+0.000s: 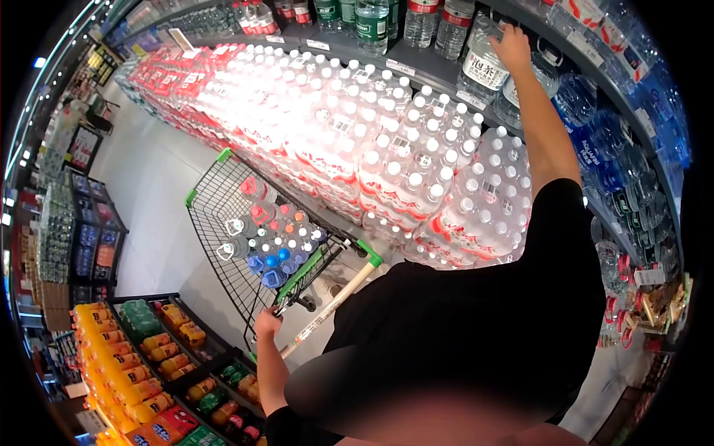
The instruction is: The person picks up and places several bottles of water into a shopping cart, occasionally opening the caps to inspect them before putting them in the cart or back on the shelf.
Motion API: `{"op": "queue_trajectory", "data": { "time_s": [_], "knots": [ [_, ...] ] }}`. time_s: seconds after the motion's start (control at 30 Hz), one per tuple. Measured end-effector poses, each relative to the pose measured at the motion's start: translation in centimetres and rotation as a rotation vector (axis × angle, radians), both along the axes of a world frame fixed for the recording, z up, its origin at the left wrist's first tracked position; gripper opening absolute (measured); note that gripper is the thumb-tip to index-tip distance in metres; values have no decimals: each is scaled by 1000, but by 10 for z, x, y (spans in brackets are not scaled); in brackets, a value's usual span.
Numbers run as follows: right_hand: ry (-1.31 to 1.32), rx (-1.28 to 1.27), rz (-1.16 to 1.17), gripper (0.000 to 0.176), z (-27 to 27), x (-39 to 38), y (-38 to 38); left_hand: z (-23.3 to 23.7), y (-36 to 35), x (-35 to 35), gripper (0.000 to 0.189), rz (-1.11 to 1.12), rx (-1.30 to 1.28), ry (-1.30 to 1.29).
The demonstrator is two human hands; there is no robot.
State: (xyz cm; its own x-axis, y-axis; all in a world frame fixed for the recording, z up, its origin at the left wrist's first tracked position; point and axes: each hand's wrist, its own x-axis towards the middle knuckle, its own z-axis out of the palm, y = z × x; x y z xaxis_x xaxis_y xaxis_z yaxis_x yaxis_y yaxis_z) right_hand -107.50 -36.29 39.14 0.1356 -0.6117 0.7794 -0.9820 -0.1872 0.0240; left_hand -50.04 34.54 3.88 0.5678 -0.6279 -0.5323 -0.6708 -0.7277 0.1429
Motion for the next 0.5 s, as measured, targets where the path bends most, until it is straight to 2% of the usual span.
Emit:
{"op": "queue_trajectory", "data": {
  "time_s": [0.03, 0.17, 0.23, 0.27, 0.33, 0.37, 0.4, 0.43, 0.47, 0.5],
  "knots": [
    [-11, 99, -48, 61, 2, -4, -8, 3, 2, -8, 44, 27, 6, 21],
    [-10, 262, -161, 70, -4, -21, -47, 5, 13, -32, 48, 8, 8, -3],
    [-49, 323, -153, 75, -8, -31, -78, 18, 11, -47, 46, 51, 37, 12],
    [15, 339, -83, 80, -11, -45, -101, 14, 14, -50, 45, 81, 25, 39],
    [-42, 417, -106, 85, -18, -67, -145, 0, 27, -54, 45, 60, 11, 17],
    [-92, 442, -57, 88, -23, -77, -168, 7, 26, -60, 44, 86, 44, 20],
    [-142, 315, 84, 90, -43, -94, -208, 16, 23, -64, 44, 102, 71, 24],
    [-281, 303, 227, 90, -57, -98, -232, 18, 24, -67, 43, 87, 63, 6],
    [-388, 218, 316, 90, -64, -92, -235, 25, 23, -69, 42, 91, 86, 27],
    [-376, 232, 236, 91, -62, -84, -226, 26, 23, -71, 42, 101, 82, 33]
  ]
}}
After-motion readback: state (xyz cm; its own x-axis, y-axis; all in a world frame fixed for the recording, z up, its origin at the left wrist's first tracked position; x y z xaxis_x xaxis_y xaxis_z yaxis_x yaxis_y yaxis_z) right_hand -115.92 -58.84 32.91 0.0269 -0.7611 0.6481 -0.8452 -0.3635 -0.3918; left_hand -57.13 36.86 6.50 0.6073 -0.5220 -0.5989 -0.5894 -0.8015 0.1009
